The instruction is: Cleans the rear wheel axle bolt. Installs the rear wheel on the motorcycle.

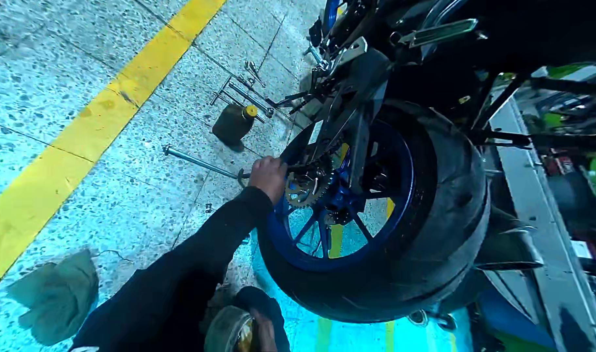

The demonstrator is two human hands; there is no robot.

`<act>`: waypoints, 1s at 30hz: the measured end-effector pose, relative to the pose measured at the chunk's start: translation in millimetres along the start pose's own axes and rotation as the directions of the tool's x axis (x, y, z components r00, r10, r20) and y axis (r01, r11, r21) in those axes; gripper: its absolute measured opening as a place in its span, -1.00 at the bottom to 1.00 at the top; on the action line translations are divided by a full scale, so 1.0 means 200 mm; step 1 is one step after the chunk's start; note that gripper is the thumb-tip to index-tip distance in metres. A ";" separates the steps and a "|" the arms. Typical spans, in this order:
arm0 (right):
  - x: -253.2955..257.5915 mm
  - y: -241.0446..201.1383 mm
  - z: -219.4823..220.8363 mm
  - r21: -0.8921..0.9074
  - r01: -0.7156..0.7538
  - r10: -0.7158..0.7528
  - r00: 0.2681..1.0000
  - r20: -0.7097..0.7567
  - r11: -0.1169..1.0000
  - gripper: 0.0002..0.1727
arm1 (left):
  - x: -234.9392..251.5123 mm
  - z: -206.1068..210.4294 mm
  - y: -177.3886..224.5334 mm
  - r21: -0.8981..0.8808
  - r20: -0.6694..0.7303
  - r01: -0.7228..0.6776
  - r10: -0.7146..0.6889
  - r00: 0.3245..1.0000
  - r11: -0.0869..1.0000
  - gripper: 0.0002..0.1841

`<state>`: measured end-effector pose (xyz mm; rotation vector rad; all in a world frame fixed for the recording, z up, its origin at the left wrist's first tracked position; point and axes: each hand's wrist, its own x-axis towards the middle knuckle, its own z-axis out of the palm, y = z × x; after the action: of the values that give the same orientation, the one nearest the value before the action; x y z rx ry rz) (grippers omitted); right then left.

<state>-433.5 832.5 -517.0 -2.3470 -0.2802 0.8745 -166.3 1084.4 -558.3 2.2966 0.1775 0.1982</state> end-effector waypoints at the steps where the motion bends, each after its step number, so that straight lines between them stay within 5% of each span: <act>1: -0.01 0.03 -0.01 -0.008 0.020 -0.020 1.000 0.001 1.000 0.25 | 0.02 0.02 -0.01 0.011 -0.012 -0.003 0.003 1.000 1.000 -0.61; 9: 0.01 0.16 -0.03 -0.032 0.008 -0.008 1.000 0.003 0.999 0.26 | -0.05 -0.02 -0.03 -0.064 -0.063 -0.045 0.041 0.997 0.997 -0.68; 16: 0.02 0.09 -0.07 -0.038 -0.135 0.136 0.989 0.051 0.990 0.29 | -0.34 -0.09 0.46 -0.043 -0.274 -0.074 0.059 0.960 0.996 -0.79; 20: 0.02 0.12 -0.05 -0.079 -0.072 0.074 0.997 0.021 0.994 0.28 | -0.33 -0.12 0.66 -0.151 -0.228 0.012 -0.046 0.973 0.989 -0.72; 22: 0.03 -0.05 -0.12 -0.142 -0.118 0.128 0.990 0.062 0.983 0.23 | -0.33 -0.14 0.74 -0.191 -0.232 0.010 -0.055 0.971 0.982 -0.72; 24: 0.06 -0.42 -0.27 -0.173 -0.315 0.344 0.923 0.174 0.933 0.14 | -0.34 -0.13 0.78 -0.204 -0.222 0.000 -0.047 0.974 0.979 -0.73; 26: 0.07 -0.51 -0.31 -0.188 -0.331 0.364 0.914 0.178 0.925 0.11 | -0.35 -0.09 0.77 -0.212 -0.187 0.022 -0.063 0.980 0.977 -0.73; 30: 0.02 0.09 -0.07 -0.159 -0.043 0.041 0.999 -0.018 0.986 0.24 | -0.36 -0.05 0.70 -0.222 -0.191 0.088 -0.132 0.973 0.971 -0.72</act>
<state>-420.9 812.8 -522.5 -2.5139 -0.3053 0.8829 -229.1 984.3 -453.9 2.0454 0.3719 0.3788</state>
